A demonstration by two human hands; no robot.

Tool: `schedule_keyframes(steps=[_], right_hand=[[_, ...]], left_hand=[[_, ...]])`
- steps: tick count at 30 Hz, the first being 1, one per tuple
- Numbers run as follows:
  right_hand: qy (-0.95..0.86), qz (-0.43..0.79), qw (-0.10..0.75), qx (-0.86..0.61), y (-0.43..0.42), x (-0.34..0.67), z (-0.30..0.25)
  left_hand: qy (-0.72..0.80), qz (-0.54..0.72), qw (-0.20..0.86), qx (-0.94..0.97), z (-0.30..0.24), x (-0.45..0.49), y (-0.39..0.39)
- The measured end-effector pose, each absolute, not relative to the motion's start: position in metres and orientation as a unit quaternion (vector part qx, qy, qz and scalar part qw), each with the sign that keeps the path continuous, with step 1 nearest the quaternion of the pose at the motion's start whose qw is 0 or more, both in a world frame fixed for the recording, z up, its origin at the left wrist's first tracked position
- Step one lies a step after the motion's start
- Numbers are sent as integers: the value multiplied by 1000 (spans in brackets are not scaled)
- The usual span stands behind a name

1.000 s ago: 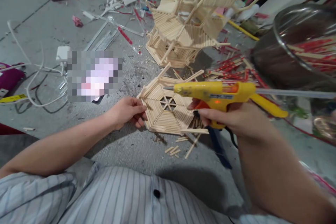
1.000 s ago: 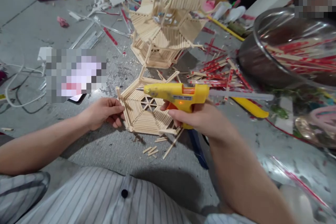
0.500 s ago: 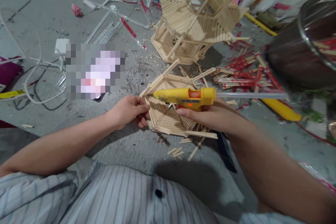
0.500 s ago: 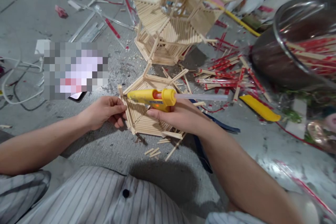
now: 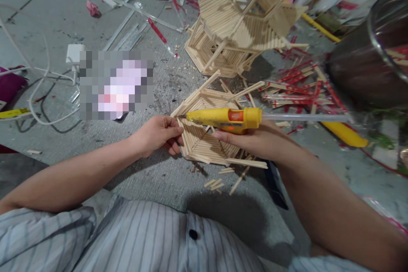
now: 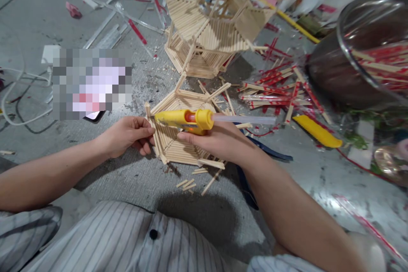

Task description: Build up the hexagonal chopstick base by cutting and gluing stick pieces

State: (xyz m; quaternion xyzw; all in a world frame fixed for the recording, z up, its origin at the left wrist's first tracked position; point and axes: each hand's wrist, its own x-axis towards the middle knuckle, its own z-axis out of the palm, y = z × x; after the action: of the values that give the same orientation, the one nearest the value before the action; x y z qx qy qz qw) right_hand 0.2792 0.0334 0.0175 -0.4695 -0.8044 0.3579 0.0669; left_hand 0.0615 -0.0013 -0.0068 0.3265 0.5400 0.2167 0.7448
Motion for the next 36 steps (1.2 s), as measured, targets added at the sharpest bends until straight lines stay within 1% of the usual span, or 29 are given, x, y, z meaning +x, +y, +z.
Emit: schedule_keyframes(steps=[6,12,21,28,36], right_hand=[[-806,331,41,-489,32,277,16],[-823,326,59,-462,33,278,14],[-813,337,45,-472,32,277,15],[-806,346,77,-474,31,275,18],[-803,348,58,-481,29,281,18]], left_hand=[[542,210,745,327,-6,60,-2],[537,211,753,317,-6,62,-3],[537,217,760,294,-7,63,-3],[542,213,759,290,-7,63,-3],[550,213,752,294,-7,64,-3]])
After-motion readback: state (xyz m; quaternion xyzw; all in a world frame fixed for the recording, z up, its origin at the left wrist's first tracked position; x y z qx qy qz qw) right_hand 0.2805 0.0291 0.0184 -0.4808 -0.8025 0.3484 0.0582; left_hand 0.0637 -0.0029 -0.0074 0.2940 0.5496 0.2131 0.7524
